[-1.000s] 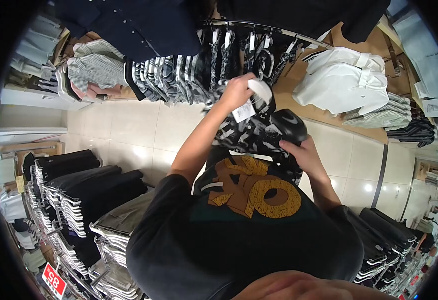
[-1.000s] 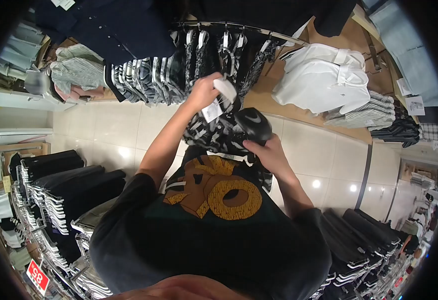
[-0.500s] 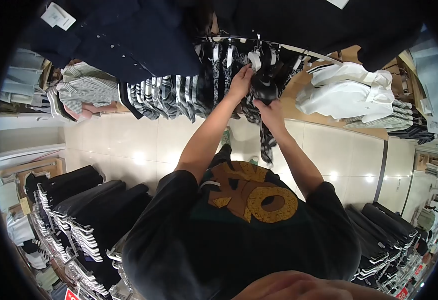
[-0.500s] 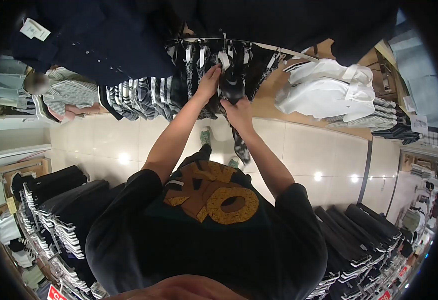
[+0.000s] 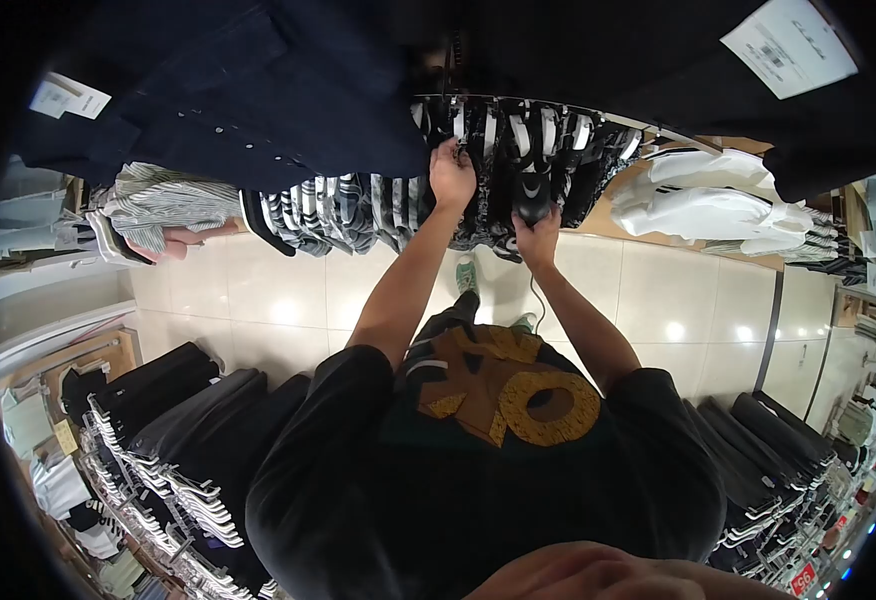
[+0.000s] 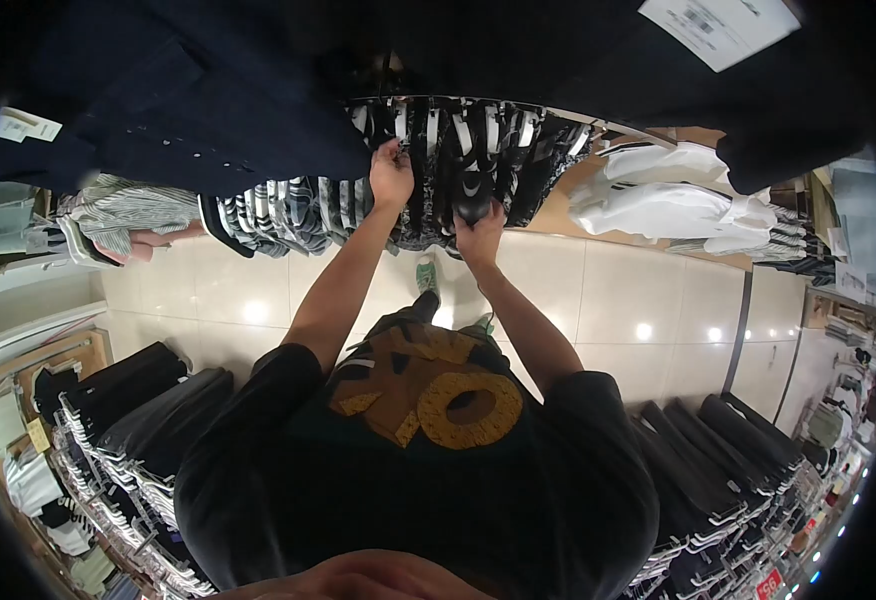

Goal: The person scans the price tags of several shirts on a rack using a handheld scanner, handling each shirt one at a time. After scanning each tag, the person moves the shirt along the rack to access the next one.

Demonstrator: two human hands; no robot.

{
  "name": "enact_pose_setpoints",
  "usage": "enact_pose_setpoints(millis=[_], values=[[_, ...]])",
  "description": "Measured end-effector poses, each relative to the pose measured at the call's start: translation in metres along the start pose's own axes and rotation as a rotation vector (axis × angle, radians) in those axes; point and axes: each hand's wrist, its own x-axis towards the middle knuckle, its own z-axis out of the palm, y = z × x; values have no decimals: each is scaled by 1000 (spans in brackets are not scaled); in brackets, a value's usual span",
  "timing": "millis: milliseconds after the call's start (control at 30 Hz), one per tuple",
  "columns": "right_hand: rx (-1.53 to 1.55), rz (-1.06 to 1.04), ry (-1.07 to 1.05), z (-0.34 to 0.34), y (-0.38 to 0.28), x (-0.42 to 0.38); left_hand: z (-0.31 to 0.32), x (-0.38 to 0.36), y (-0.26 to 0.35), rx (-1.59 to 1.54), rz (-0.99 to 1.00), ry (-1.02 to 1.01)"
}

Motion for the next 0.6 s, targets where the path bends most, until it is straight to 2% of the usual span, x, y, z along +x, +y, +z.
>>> enact_pose_setpoints(millis=[33,100,167,233,267,367,433,500,567,600], values=[[-32,-91,94,-3,-10,1,-1,7,0,-1,-4,-3],[-53,-115,81,-5,-25,7,0,21,2,228,96,111],[-11,-264,-10,-2,-35,15,0,35,6,276,22,51],[91,-236,-39,7,-50,20,10,57,-14,399,-148,-498],[104,-235,-59,11,-58,22,16,55,-27,362,-13,-418],[138,-258,-90,6,-89,25,3,55,-1,379,-94,-487],[165,-270,-113,0,-103,19,-6,40,-2,362,-55,-448],[145,-283,-130,-11,-112,7,-15,10,2,-337,-359,-474],[186,-191,-116,-21,-113,-10,-38,-24,39,-537,-420,-433],[210,-166,-109,-28,-115,-19,-40,-39,40,-887,-519,-436]])
